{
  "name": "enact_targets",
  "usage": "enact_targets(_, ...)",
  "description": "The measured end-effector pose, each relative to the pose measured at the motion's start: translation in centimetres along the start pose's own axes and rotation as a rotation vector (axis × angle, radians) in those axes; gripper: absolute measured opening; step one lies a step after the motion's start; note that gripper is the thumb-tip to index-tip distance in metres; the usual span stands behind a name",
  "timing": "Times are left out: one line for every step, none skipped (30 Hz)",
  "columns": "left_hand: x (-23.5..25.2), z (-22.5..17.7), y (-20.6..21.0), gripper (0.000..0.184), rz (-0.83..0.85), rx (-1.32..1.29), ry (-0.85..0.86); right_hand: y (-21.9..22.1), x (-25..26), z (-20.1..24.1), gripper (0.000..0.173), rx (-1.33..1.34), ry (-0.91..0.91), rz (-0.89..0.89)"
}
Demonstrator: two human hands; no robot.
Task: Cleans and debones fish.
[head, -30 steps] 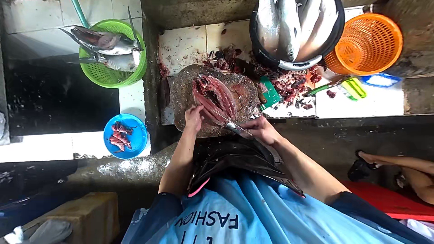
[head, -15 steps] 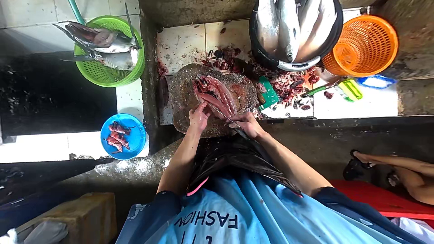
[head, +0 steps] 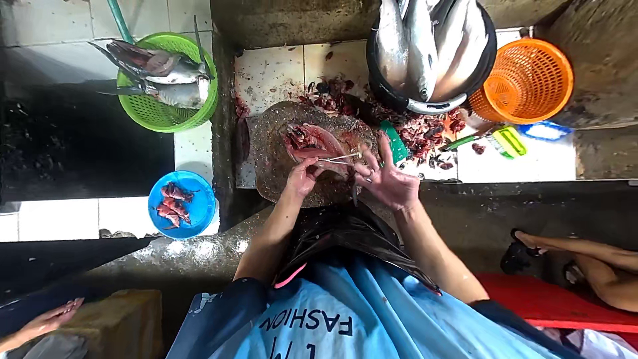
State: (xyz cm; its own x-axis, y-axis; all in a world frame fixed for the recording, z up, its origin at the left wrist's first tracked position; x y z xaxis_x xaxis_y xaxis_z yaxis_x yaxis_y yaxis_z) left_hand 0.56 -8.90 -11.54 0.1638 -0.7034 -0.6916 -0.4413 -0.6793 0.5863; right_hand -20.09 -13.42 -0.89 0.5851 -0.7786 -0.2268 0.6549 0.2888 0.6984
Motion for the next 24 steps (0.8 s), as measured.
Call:
enact_targets(0.1, 0.4, 0.4, 0.02, -0.019, -0.044, -0.001, -0.1, -0.1, 0.3, 0.111, 0.045, -0.151, -0.062)
enact_targets(0.1, 0.9, 0.6, 0.023, -0.045, -0.072, -0.003, -0.1, -0.3, 0.6, 0.115, 0.004, -0.295, -0.114)
enact_targets(0.1, 1.3, 0.8, 0.025, -0.073, -0.083, -0.006, 0.1, -0.5, 0.9, 0.119, -0.148, -0.407, -0.152)
enact_targets(0.0, 1.6, 0.8, 0.027, -0.101, -0.084, -0.006, 0.7, -0.6, 1.1, 0.122, -0.376, -0.468, -0.175)
enact_targets(0.0, 1.8, 0.9, 0.028, -0.117, -0.07, -0.007, 1.6, -0.8, 1.3, 0.124, -0.63, -0.497, -0.207)
enact_targets(-0.1, 2.0, 0.9, 0.027, -0.12, -0.044, -0.017, 2.8, -1.1, 1.3, 0.126, -0.883, -0.518, -0.235)
enact_targets(-0.2, 2.4, 1.0, 0.022, -0.115, -0.01, -0.032, 3.8, -1.2, 1.3, 0.127, -1.102, -0.543, -0.256)
enact_targets(-0.1, 2.8, 1.2, 0.018, -0.109, 0.022, -0.046, 4.5, -1.2, 1.1, 0.126, -1.3, -0.57, -0.277)
enact_targets(0.1, 3.1, 1.3, 0.019, -0.109, 0.036, -0.06, 5.0, -1.2, 0.9, 0.122, -1.495, -0.592, -0.299)
enact_targets(0.1, 3.3, 1.4, 0.02, -0.103, 0.04, -0.062, 5.2, -1.1, 0.6, 0.114, -1.694, -0.605, -0.32)
enact_targets(0.0, 3.0, 1.5, 0.019, -0.1, 0.037, -0.042, 5.1, -1.0, 0.1, 0.104, -1.875, -0.602, -0.342)
enact_targets(-0.3, 2.6, 1.6, 0.018, -0.091, 0.037, -0.011, 4.8, -0.9, -0.4, 0.094, -2.003, -0.568, -0.355)
enact_targets(-0.5, 2.2, 1.7, 0.019, -0.086, 0.039, 0.019, 4.4, -0.8, -0.8, 0.089, -2.083, -0.5, -0.356)
enact_targets(-0.6, 1.8, 1.7, 0.019, -0.088, 0.05, 0.042, 3.9, -0.5, -1.2, 0.088, -2.124, -0.425, -0.341)
enact_targets(-0.4, 1.6, 1.6, 0.02, -0.082, 0.065, 0.057, 3.5, -0.2, -1.4, 0.088, -2.139, -0.369, -0.324)
enact_targets(-0.3, 1.5, 1.3, 0.022, -0.075, 0.075, 0.067, 3.0, 0.1, -1.5, 0.088, -2.134, -0.332, -0.294)
enact_targets(-0.1, 1.6, 1.1, 0.022, -0.064, 0.072, 0.074, 2.4, 0.2, -1.5, 0.088, -2.101, -0.293, -0.247)
enact_targets(-0.1, 1.5, 1.0, 0.021, -0.036, 0.054, 0.074, 1.6, 0.3, -1.3, 0.088, -2.015, -0.244, -0.194)
enact_targets(-0.1, 1.4, 0.9, 0.021, -0.024, 0.03, 0.072, 0.8, 0.4, -0.8, 0.085, -1.857, -0.189, -0.151)
enact_targets(-0.2, 1.2, 0.7, 0.021, -0.032, 0.009, 0.069, -0.4, 0.4, -0.2, 0.076, -1.587, -0.118, -0.143)
enact_targets(-0.4, 1.3, 0.4, 0.022, -0.046, -0.011, 0.055, -1.9, 0.3, -0.1, 0.063, -1.159, -0.044, -0.166)
enact_targets(-0.7, 1.3, 0.3, 0.022, -0.063, -0.018, 0.039, -2.7, 0.1, 0.0, 0.058, -0.682, -0.054, -0.224)
enact_targets(-1.2, 1.2, 0.3, 0.023, -0.084, 0.006, 0.026, -2.4, 0.0, 0.2, 0.062, -0.343, -0.092, -0.195)
enact_targets(-2.0, 1.2, 0.4, 0.024, -0.102, 0.069, 0.018, -1.8, -0.1, 0.7, 0.074, -0.268, -0.185, -0.162)
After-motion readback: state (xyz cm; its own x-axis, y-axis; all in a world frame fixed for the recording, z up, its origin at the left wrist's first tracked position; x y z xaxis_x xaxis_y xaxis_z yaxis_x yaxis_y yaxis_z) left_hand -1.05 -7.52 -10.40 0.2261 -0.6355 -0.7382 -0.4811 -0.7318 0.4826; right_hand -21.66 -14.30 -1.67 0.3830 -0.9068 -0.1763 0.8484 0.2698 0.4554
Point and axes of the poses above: each hand's wrist, its own x-axis towards the middle knuckle, its own y-axis out of the palm, z = x × y, the point moved 9 cm from there along x, towards the middle knuckle, and after that the axes turned 4 degrees about -z, right-handed, at the moved point
